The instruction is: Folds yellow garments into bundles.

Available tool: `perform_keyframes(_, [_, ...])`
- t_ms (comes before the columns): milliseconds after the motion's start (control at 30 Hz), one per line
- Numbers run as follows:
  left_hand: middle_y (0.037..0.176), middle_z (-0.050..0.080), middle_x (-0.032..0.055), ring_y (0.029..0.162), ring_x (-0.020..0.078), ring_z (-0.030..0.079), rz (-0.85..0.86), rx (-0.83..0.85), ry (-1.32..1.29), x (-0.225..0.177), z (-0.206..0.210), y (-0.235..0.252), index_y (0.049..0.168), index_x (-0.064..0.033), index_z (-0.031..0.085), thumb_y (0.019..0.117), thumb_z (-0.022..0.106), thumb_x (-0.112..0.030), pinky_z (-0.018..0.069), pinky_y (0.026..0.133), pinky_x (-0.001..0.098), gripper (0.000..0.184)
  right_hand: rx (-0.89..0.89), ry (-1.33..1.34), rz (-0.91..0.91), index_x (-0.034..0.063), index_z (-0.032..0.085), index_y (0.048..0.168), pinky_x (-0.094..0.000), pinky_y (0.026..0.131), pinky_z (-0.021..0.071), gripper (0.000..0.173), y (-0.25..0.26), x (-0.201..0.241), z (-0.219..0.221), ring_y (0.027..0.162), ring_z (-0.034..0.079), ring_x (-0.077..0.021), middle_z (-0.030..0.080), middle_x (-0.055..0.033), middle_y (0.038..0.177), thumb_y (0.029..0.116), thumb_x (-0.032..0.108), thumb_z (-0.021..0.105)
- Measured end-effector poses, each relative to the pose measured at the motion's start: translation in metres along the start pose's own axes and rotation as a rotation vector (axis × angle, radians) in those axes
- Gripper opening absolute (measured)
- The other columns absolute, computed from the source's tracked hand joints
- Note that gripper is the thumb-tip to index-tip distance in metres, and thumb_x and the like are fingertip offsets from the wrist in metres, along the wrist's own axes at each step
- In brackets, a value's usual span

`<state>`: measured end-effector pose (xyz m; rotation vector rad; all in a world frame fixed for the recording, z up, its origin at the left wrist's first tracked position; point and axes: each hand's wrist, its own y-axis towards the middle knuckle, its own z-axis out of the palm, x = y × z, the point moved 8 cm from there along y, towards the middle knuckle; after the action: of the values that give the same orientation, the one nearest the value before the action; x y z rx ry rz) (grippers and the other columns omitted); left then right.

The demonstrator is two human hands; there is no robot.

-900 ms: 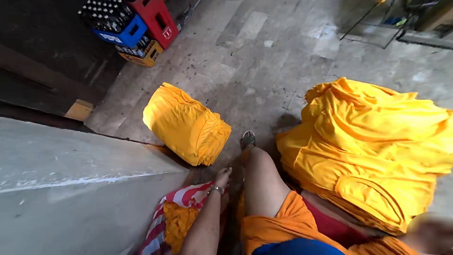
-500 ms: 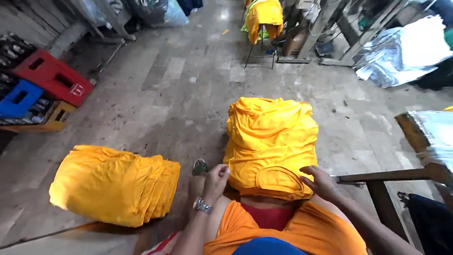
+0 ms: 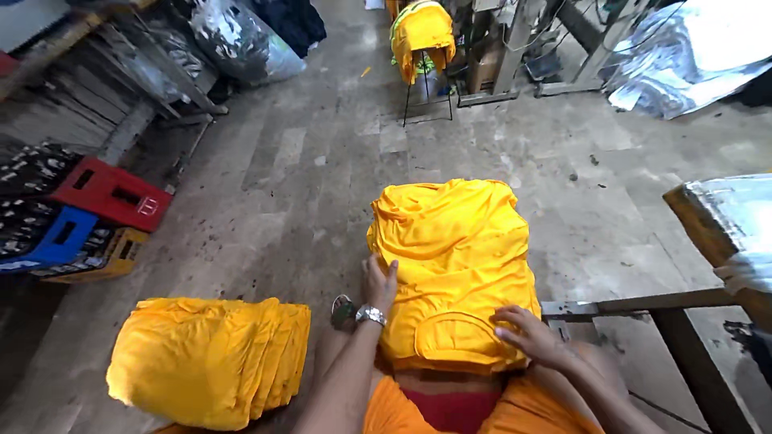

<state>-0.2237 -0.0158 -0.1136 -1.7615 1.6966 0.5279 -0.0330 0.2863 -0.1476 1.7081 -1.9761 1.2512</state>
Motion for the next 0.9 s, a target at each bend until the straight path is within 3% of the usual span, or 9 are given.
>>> perform_keyframes(100, [0.142,0.053,0.0270,0.120,0.0434,0.060,-0.034,-0.019,0.032,-0.003,-0.008,0.063,0.156,-0.0071,0.036,0.0972,0.067,-0.048,0.0495,0.099,0.0618,0.078,-0.236,0.041,0.063,0.0008,0.066,0.129,-0.0524,0.097,0.0553,0.037,0.035,-0.008,-0.069,0.106,0.070,-0.0314,0.069,-0.0187,0.121,0.1053,0.029,0.057])
perform_keyframes(200, [0.129,0.064,0.0258,0.118,0.0423,0.064,0.065,0.211,0.141,-0.013,0.016,0.114,0.153,-0.0074,0.042,0.0989,0.066,-0.045,0.0480,0.102,0.0636,0.070,-0.471,-0.009,0.101,0.0022,0.063,0.133,-0.0571,0.093,0.0559,0.035,0.087,-0.006,-0.131,0.106,0.069,-0.0365,0.064,-0.0217,0.128,0.1043,0.021,0.059])
perform_keyframes(333, [0.121,0.067,0.0251,0.117,0.0395,0.064,0.133,0.478,0.371,-0.035,0.036,0.154,0.123,0.0016,0.067,0.1050,0.058,-0.031,0.0478,0.103,0.0595,0.039,-0.602,0.038,0.216,0.0030,0.044,0.152,-0.0653,0.102,0.0472,0.061,0.154,-0.003,-0.182,0.128,0.056,-0.0471,0.047,-0.0273,0.149,0.0997,0.024,0.066])
perform_keyframes(400, [0.123,0.066,0.0261,0.118,0.0389,0.063,0.109,0.529,0.380,-0.041,0.035,0.165,0.125,0.0040,0.064,0.1031,0.061,-0.030,0.0478,0.104,0.0571,0.040,-0.614,0.187,0.287,0.0034,0.025,0.161,-0.0663,0.105,0.0445,0.082,0.180,-0.012,-0.193,0.131,0.054,-0.0479,0.043,-0.0292,0.153,0.0981,0.031,0.069])
perform_keyframes(500, [0.135,0.059,0.0280,0.121,0.0402,0.062,0.025,0.504,0.259,-0.039,0.033,0.171,0.145,0.0014,0.047,0.0948,0.074,-0.039,0.0510,0.102,0.0566,0.070,-0.541,0.430,0.370,0.0074,0.006,0.163,-0.0639,0.089,0.0557,0.102,0.213,-0.029,-0.187,0.105,0.068,-0.0471,0.056,-0.0336,0.135,0.0944,0.041,0.074])
perform_keyframes(633, [0.119,0.066,0.0272,0.114,0.0391,0.064,0.117,0.643,0.391,-0.046,0.043,0.176,0.118,0.0064,0.066,0.1043,0.058,-0.024,0.0476,0.102,0.0562,0.034,-0.365,0.289,0.385,-0.0022,0.051,0.144,-0.0663,0.097,0.0500,0.067,0.235,-0.040,-0.181,0.114,0.064,-0.0476,0.062,-0.0325,0.127,0.0985,0.044,0.067])
perform_keyframes(767, [0.091,0.068,0.0201,0.076,0.0265,0.068,0.053,0.375,-0.069,-0.069,0.006,0.210,0.118,0.0074,0.063,0.1073,0.053,-0.018,0.0589,0.075,0.0446,0.029,-0.457,0.591,0.337,0.0012,0.057,0.135,-0.0464,0.077,0.0564,0.041,0.220,-0.023,-0.226,0.084,0.066,-0.0280,0.066,-0.0214,0.106,0.1069,0.031,0.056])
perform_keyframes(800, [0.095,0.070,0.0197,0.078,0.0254,0.069,0.039,0.262,-0.216,-0.077,-0.004,0.215,0.121,0.0058,0.062,0.1066,0.055,-0.018,0.0591,0.076,0.0444,0.029,-0.583,0.689,0.257,0.0031,0.057,0.134,-0.0393,0.075,0.0584,0.035,0.213,-0.017,-0.243,0.083,0.067,-0.0199,0.067,-0.0153,0.105,0.1069,0.025,0.055])
perform_keyframes(900, [0.149,0.051,0.0231,0.134,0.0338,0.054,0.054,0.144,-0.411,-0.094,-0.020,0.212,0.154,-0.0037,0.039,0.1033,0.060,-0.022,0.0451,0.110,0.0518,0.058,-0.770,0.764,0.082,0.0108,0.041,0.155,-0.0536,0.103,0.0494,0.055,0.188,-0.012,-0.271,0.130,0.056,-0.0305,0.049,-0.0162,0.152,0.1033,0.017,0.059])
